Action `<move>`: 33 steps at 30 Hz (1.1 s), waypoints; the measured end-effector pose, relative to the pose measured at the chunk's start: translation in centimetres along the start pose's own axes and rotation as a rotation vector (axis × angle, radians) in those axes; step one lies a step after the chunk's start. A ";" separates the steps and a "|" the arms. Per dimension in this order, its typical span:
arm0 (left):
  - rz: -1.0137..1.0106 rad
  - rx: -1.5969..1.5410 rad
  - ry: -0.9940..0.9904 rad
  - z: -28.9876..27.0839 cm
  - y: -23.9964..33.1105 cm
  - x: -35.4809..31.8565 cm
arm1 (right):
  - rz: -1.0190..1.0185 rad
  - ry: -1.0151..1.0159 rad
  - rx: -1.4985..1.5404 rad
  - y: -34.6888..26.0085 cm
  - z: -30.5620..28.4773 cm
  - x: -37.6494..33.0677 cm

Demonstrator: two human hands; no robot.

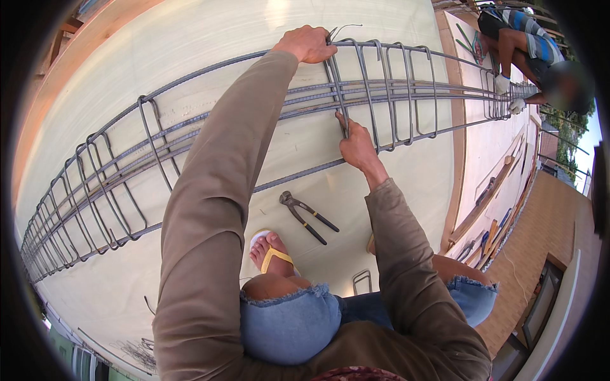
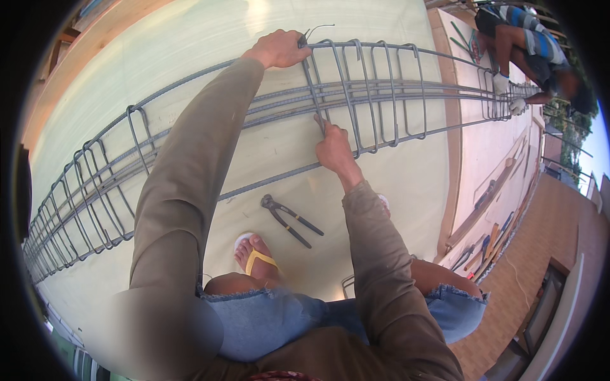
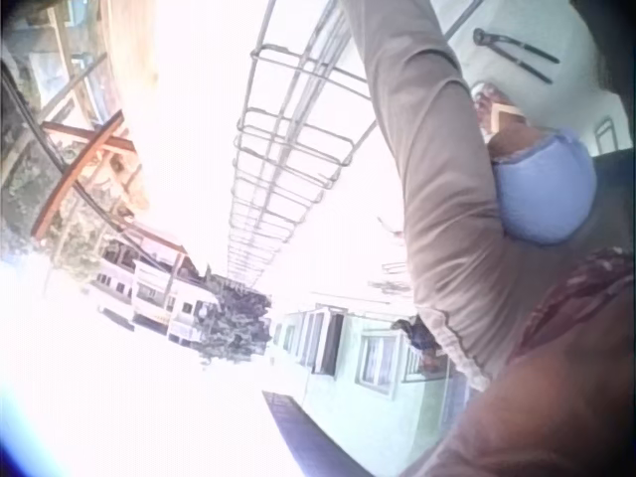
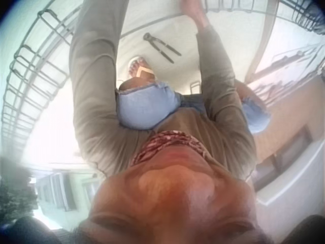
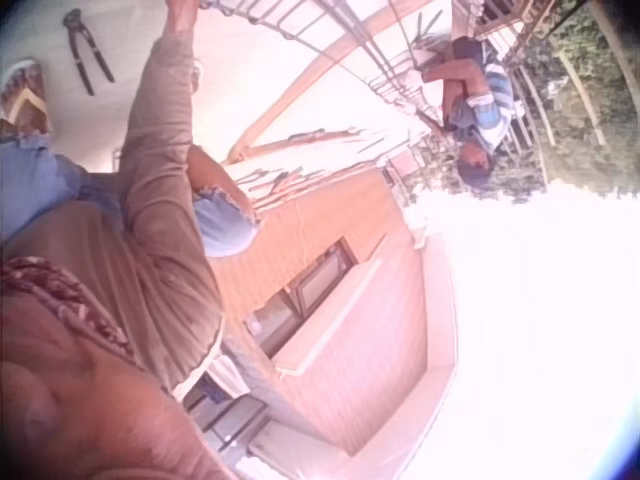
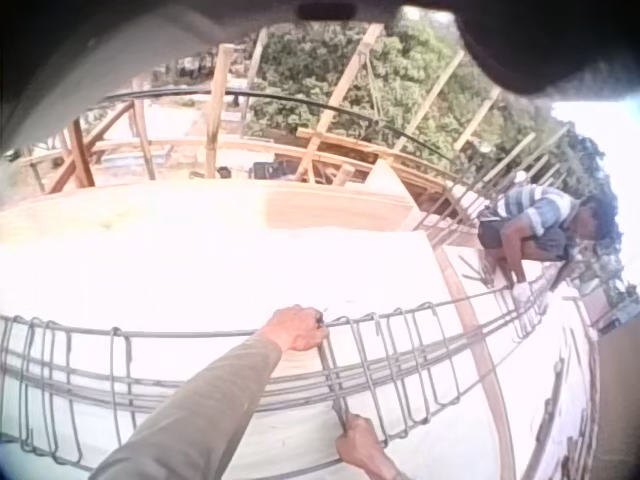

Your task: The person assembles a rebar cage on a concrete surface by hand-tying wire at intersections and using pliers to twist and secure the wire. The person repeatedly positions wire, twists it with pliers, and moves along the cage to secure additional joints.

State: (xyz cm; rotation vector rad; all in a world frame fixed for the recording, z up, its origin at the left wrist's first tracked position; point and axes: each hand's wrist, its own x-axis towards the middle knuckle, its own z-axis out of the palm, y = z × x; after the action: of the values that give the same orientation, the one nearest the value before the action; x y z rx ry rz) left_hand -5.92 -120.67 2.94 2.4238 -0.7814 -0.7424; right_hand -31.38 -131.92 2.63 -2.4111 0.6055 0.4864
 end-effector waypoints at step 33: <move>0.066 0.054 -0.012 -1.3 -0.6 0.6 | -0.046 -0.164 0.334 -5.0 1.7 -2.1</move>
State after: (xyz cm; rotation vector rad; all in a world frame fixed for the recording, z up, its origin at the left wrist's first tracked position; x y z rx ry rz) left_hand -4.50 -120.26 3.33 2.4306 -0.8929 -0.7191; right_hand -30.83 -126.64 4.68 -2.0424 0.5129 0.5134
